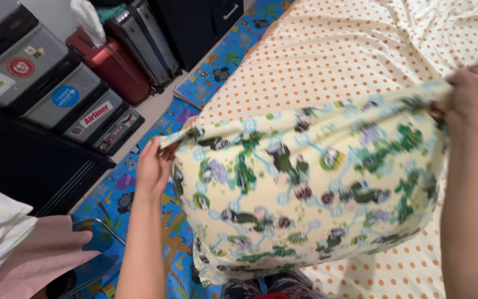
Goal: The person straightens a polka-dotted bedsheet and uses a small broom to tap and sweep several pillows and a folded blanket on the bed. They then move the pillows and blanket to a nearby chair and place remote controls on a side table.
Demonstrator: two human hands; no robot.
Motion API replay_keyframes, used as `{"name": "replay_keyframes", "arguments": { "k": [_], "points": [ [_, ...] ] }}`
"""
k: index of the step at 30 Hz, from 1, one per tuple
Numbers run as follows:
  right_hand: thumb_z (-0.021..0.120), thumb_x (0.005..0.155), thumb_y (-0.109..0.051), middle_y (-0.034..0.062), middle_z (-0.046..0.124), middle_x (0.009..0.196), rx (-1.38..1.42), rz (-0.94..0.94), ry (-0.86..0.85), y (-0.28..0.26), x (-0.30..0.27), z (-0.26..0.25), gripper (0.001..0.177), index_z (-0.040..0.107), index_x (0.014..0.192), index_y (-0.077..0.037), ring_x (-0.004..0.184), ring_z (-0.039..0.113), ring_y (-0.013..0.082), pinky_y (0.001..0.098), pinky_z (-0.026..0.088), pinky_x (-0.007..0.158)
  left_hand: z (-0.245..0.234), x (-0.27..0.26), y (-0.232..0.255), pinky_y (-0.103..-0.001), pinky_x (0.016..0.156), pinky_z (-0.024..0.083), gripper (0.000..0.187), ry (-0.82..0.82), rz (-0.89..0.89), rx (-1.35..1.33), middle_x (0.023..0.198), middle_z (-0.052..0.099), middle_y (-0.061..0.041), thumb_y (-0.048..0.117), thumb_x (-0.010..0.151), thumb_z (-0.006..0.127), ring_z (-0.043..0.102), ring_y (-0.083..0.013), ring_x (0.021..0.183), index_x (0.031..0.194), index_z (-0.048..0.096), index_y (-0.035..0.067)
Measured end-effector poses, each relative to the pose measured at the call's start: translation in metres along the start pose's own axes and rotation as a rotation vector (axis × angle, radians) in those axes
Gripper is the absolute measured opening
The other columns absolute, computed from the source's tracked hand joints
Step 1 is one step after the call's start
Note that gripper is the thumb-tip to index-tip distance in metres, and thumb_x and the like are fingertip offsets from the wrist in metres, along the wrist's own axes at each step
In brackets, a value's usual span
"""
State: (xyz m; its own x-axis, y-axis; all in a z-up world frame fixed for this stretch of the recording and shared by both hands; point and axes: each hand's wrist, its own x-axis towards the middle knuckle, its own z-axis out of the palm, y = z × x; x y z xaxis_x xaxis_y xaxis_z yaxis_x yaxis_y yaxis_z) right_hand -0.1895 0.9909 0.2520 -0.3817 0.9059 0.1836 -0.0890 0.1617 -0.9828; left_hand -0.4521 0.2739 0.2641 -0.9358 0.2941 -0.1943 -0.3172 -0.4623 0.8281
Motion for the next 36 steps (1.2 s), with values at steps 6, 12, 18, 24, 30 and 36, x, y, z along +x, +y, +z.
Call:
{"name": "replay_keyframes", "arguments": {
  "k": [6, 12, 18, 24, 30, 36],
  "points": [
    [0.062, 0.101, -0.014, 0.0122, 0.069, 0.086, -0.402, 0.033, 0.045, 0.053, -0.043, 0.055, 0.011, 0.060, 0.100, -0.003, 0.069, 0.071, 0.0231, 0.0350, 0.056, 0.056, -0.081, 0.084, -0.118, -0.041, 0.076, 0.035, 0.038, 0.251, 0.083, 0.273, 0.103, 0.045, -0.013, 0.022, 0.113, 0.064, 0.041, -0.0245, 0.085, 0.132, 0.043, -0.002],
    [0.060, 0.102, -0.042, 0.0299, 0.069, 0.108, -0.889, 0.146, -0.255, 0.162, -0.277, 0.044, 0.047, 0.056, 0.133, -0.007, 0.101, 0.066, 0.0478, 0.0569, 0.051, 0.088, -0.119, -0.037, -0.259, -0.037, 0.117, 0.037, 0.065, -0.117, -0.194, 1.125, 0.168, 0.028, -0.009, 0.043, 0.088, 0.069, 0.040, -0.0274, 0.147, 0.147, 0.056, 0.018],
    [0.065, 0.087, -0.038, 0.0206, 0.076, 0.087, -1.066, 0.406, -0.516, 0.180, -0.443, 0.004, 0.048, 0.056, 0.126, -0.013, 0.078, 0.077, 0.0418, 0.0530, 0.058, 0.073, -0.140, -0.111, -0.279, -0.043, 0.118, 0.029, 0.081, -0.135, -0.148, 1.397, 0.164, 0.024, -0.019, 0.044, 0.085, 0.077, 0.029, -0.0378, 0.150, 0.152, 0.045, 0.013],
    [0.055, 0.103, -0.048, 0.0239, 0.074, 0.086, -1.201, 0.303, -0.480, 0.148, -0.342, -0.062, 0.051, 0.056, 0.139, -0.010, 0.071, 0.076, 0.0390, 0.0495, 0.058, 0.068, -0.154, -0.145, -0.278, -0.040, 0.118, 0.034, 0.071, -0.069, -0.127, 1.472, 0.161, 0.036, -0.019, 0.040, 0.084, 0.074, 0.037, -0.0339, 0.148, 0.145, 0.053, 0.010],
    [0.048, 0.121, -0.027, 0.0092, 0.056, 0.064, -0.320, 0.070, 0.165, 0.034, -0.206, -0.116, 0.051, 0.050, 0.080, 0.004, 0.052, 0.053, 0.0187, 0.0323, 0.042, 0.045, -0.167, -0.177, -0.284, -0.041, 0.109, 0.044, 0.056, 0.014, -0.095, 1.392, 0.142, 0.060, -0.017, 0.039, 0.088, 0.073, 0.055, -0.0342, 0.133, 0.134, 0.061, 0.009],
    [0.052, 0.110, -0.025, 0.0189, 0.063, 0.077, -0.596, -0.026, 0.131, 0.107, -0.232, -0.006, 0.027, 0.046, 0.107, 0.001, 0.067, 0.060, 0.0329, 0.0454, 0.047, 0.059, -0.185, -0.227, -0.280, -0.041, 0.092, 0.056, 0.055, 0.135, -0.258, 1.170, 0.122, 0.072, -0.015, 0.038, 0.086, 0.074, 0.071, -0.0296, 0.108, 0.132, 0.061, 0.010]
  ]
}}
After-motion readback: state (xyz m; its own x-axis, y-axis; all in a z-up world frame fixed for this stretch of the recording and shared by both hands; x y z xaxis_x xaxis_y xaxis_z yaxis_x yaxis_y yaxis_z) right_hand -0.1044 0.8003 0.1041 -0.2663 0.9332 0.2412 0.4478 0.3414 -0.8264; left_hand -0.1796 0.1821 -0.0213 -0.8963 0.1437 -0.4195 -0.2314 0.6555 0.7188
